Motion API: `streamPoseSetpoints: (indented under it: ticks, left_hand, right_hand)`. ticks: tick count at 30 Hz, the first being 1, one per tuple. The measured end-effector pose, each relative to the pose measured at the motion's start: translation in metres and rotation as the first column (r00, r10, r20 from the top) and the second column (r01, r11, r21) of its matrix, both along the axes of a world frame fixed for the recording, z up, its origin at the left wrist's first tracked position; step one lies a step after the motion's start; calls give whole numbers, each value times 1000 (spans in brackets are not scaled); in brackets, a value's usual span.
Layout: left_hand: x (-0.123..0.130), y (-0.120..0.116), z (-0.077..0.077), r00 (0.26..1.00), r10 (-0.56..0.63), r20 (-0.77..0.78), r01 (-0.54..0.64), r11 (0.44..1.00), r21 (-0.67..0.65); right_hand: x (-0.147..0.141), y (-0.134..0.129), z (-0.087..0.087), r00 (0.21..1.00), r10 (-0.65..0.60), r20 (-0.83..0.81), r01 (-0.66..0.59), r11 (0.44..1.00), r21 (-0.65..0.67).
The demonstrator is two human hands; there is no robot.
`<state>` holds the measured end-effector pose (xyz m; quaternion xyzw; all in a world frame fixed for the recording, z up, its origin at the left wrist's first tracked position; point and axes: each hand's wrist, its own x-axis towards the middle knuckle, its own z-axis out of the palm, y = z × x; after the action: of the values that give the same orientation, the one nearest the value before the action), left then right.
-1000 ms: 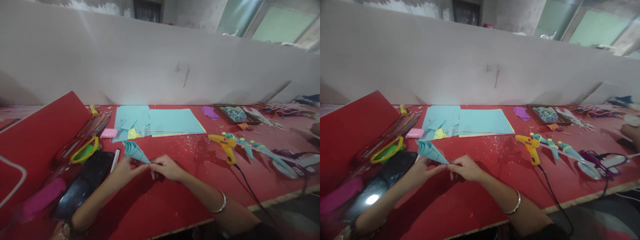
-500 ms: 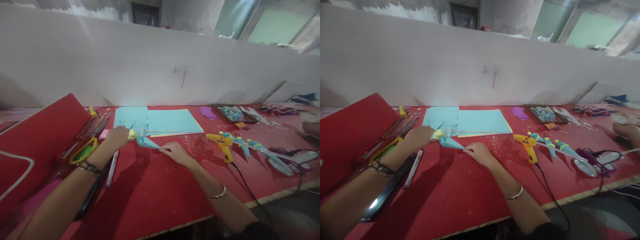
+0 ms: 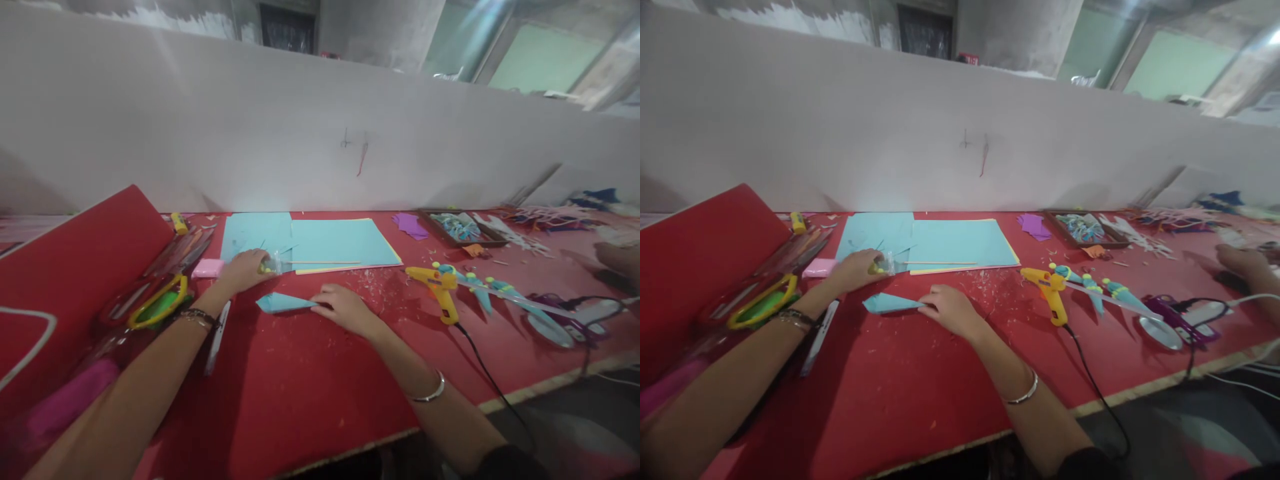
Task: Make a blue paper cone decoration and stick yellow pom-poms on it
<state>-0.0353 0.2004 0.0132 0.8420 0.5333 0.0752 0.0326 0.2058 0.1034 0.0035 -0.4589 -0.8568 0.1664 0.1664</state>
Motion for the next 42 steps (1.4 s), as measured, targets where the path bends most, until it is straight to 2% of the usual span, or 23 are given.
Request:
streamPoseSetpoints:
  ticks: [3, 6, 8, 10, 12, 15, 17, 21, 27, 33, 42]
  left_hand:
    - [4, -15, 14, 999, -6, 36, 4, 999, 48]
    - [13, -36, 29, 998, -18, 64, 12, 996, 91]
    - [22, -53, 37, 997, -45, 68, 38, 994, 102]
    - [29, -70, 42, 993, -96, 66, 88, 990, 110]
    - [34, -84, 44, 979, -196, 57, 183, 966, 183]
    - [35, -99, 43, 975, -217, 56, 197, 950, 243]
    - [33, -105, 42, 981, -190, 49, 174, 958, 228]
    - [27, -113, 35, 987, -155, 46, 144, 970, 195]
    - [26, -119, 24, 975, -198, 101, 178, 968, 178]
    - [33, -123, 21, 944, -327, 55, 299, 911, 283]
    - [36, -132, 27, 958, -287, -30, 283, 917, 281]
  right_hand:
    - [-5, -5, 1, 982, -121, -144, 123, 992, 10]
    - [-14, -12, 3, 890, -196, -413, 212, 977, -7]
    - [-21, -17, 6, 792, -155, -591, 180, 984, -17]
    - [-28, -23, 9, 708, -82, -702, 103, 995, -12]
    - [-34, -30, 11, 656, -27, -755, 36, 999, -4]
    - [-39, -37, 14, 604, -11, -797, 13, 1000, -4]
    - [-38, -39, 15, 609, 2, -793, 6, 1000, 7]
    - [-34, -39, 18, 682, 81, -727, -33, 996, 79]
    - [-37, -39, 16, 729, 188, -658, -145, 982, 120]
    - [-37, -40, 12, 791, 234, -566, -276, 961, 11]
    - [-42, -43, 16, 821, 227, -524, -351, 925, -149]
